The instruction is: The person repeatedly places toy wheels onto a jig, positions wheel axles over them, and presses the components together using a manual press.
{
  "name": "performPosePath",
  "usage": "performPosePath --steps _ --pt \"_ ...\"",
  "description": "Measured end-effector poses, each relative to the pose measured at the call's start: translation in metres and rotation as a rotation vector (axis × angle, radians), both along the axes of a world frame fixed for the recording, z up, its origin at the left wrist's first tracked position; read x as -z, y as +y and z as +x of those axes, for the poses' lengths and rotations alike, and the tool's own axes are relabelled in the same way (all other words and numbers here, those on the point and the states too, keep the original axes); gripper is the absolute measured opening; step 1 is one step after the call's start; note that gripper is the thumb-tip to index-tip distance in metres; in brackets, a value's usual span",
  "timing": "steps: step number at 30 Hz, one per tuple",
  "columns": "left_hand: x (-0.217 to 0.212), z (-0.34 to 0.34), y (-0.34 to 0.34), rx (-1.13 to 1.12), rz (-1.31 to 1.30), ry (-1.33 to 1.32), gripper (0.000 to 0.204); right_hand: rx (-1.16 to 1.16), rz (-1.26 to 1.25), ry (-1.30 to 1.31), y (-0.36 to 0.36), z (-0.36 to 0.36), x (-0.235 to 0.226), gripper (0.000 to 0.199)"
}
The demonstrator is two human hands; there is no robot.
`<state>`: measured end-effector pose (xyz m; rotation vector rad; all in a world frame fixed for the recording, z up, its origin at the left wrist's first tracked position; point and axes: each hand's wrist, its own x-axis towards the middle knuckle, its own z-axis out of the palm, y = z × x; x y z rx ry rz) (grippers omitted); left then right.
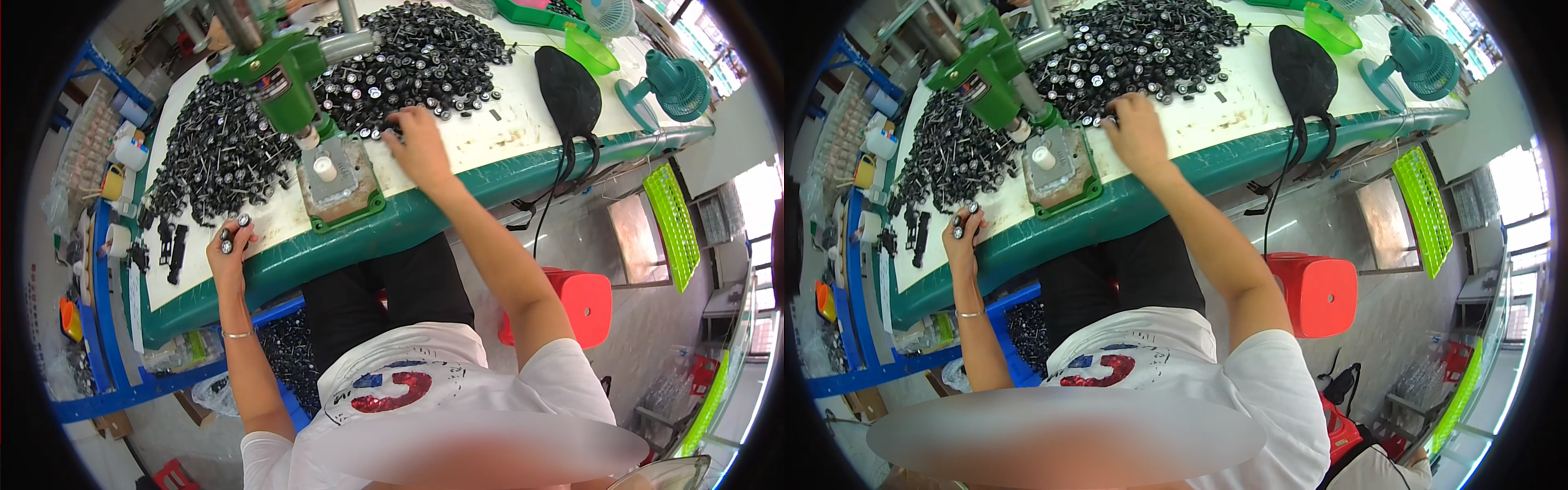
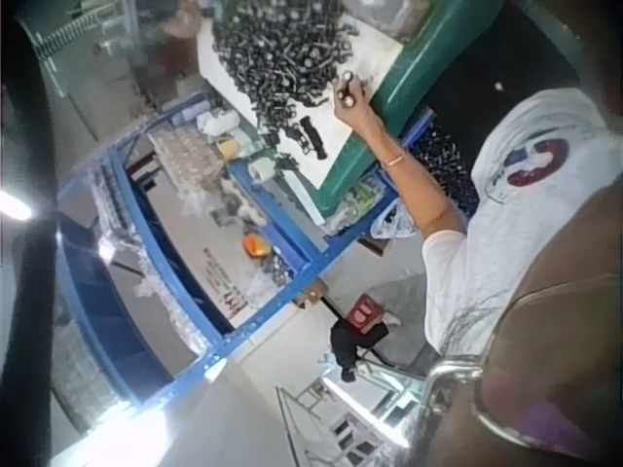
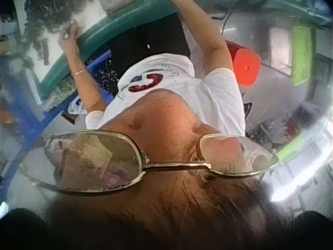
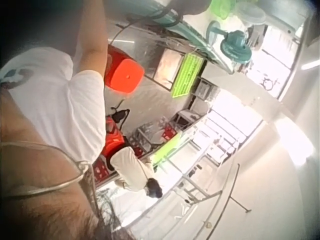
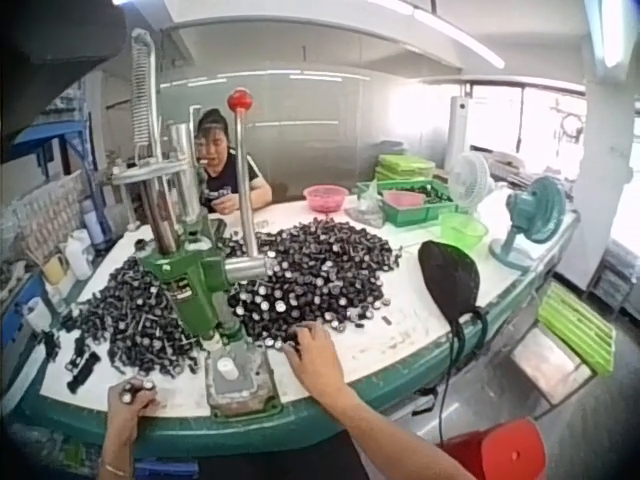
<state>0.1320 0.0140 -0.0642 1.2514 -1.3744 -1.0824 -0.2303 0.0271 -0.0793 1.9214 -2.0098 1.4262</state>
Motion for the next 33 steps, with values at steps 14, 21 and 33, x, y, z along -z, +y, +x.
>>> performPosePath --steps 14,21,33 --pt "-0.007 -0.014 0.008 -0.002 0.125 0.254 0.018 -0.249 -0.136 -0.228 0.001 -0.037 -0.03 0.021" --pt "-0.008 -0.066 0.003 -0.014 0.16 0.508 0.013 -0.341 0.189 0.005 0.043 -0.027 -0.03 0.023" --pt "-0.037 -0.098 0.001 0.14 0.142 0.42 0.017 -0.293 0.153 0.104 0.023 -0.021 -0.021 0.022"
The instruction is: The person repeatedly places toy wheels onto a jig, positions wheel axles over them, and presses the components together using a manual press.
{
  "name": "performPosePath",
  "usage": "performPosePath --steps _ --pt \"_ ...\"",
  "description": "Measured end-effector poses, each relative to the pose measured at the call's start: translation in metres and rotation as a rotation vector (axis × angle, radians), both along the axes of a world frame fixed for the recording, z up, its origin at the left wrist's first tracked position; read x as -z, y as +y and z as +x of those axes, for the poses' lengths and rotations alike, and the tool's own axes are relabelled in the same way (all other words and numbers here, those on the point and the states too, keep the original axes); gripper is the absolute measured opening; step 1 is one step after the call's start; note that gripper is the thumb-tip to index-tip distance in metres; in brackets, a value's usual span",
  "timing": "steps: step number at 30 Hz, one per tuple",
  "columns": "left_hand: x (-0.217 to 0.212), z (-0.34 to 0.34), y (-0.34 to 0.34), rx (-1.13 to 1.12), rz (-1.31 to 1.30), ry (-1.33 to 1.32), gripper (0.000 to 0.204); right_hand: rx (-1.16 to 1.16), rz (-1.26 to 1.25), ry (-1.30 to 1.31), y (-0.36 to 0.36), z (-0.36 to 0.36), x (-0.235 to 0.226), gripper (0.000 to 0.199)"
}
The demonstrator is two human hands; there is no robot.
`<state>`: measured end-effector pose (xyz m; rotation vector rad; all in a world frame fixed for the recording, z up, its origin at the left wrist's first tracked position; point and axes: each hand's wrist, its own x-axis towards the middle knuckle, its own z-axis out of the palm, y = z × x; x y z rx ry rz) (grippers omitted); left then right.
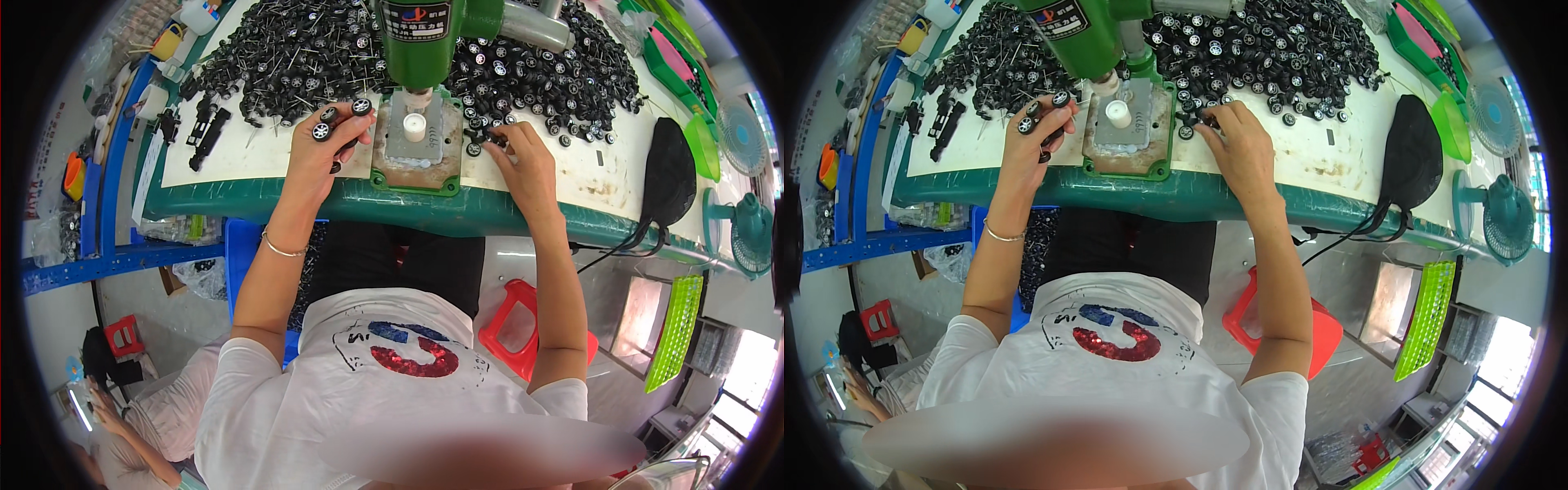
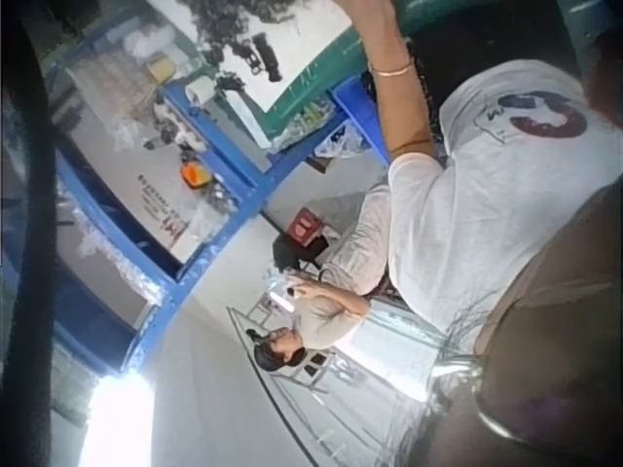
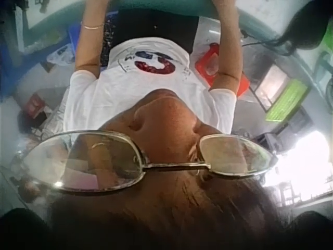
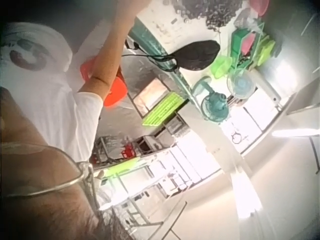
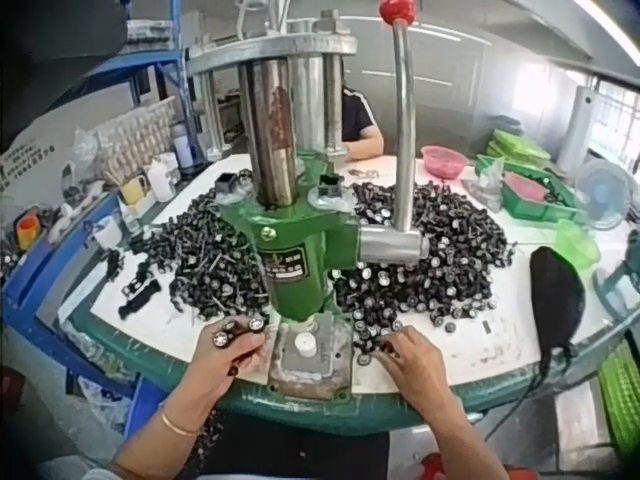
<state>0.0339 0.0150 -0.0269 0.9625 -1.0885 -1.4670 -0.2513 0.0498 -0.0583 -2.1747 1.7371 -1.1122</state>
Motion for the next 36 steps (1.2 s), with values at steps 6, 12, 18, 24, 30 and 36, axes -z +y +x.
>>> performPosePath --steps 6,12,18,24,30,36 --pt "-0.002 0.012 0.0 0.05 -0.019 -0.073 0.017 -0.127 0.134 -0.064 0.005 -0.008 -0.012 0.025" --pt "0.012 0.014 0.003 -0.015 -0.02 -0.042 0.013 -0.098 0.142 -0.11 0.005 -0.008 -0.008 0.025" --pt "0.026 0.008 0.01 -0.037 -0.069 0.017 0.009 -0.067 0.127 -0.631 0.008 0.031 -0.003 0.022" --pt "0.018 0.002 0.011 -0.037 -0.088 0.036 0.012 -0.249 0.183 -0.666 -0.013 0.079 -0.024 0.019" --pt "0.002 -0.008 0.002 -0.002 -0.15 -0.031 0.014 -0.154 0.042 -0.292 -0.013 0.087 -0.033 0.019" --pt "-0.006 -0.011 -0.006 0.068 -0.13 -0.044 0.017 -0.223 -0.091 -0.203 -0.02 0.09 -0.024 0.019"
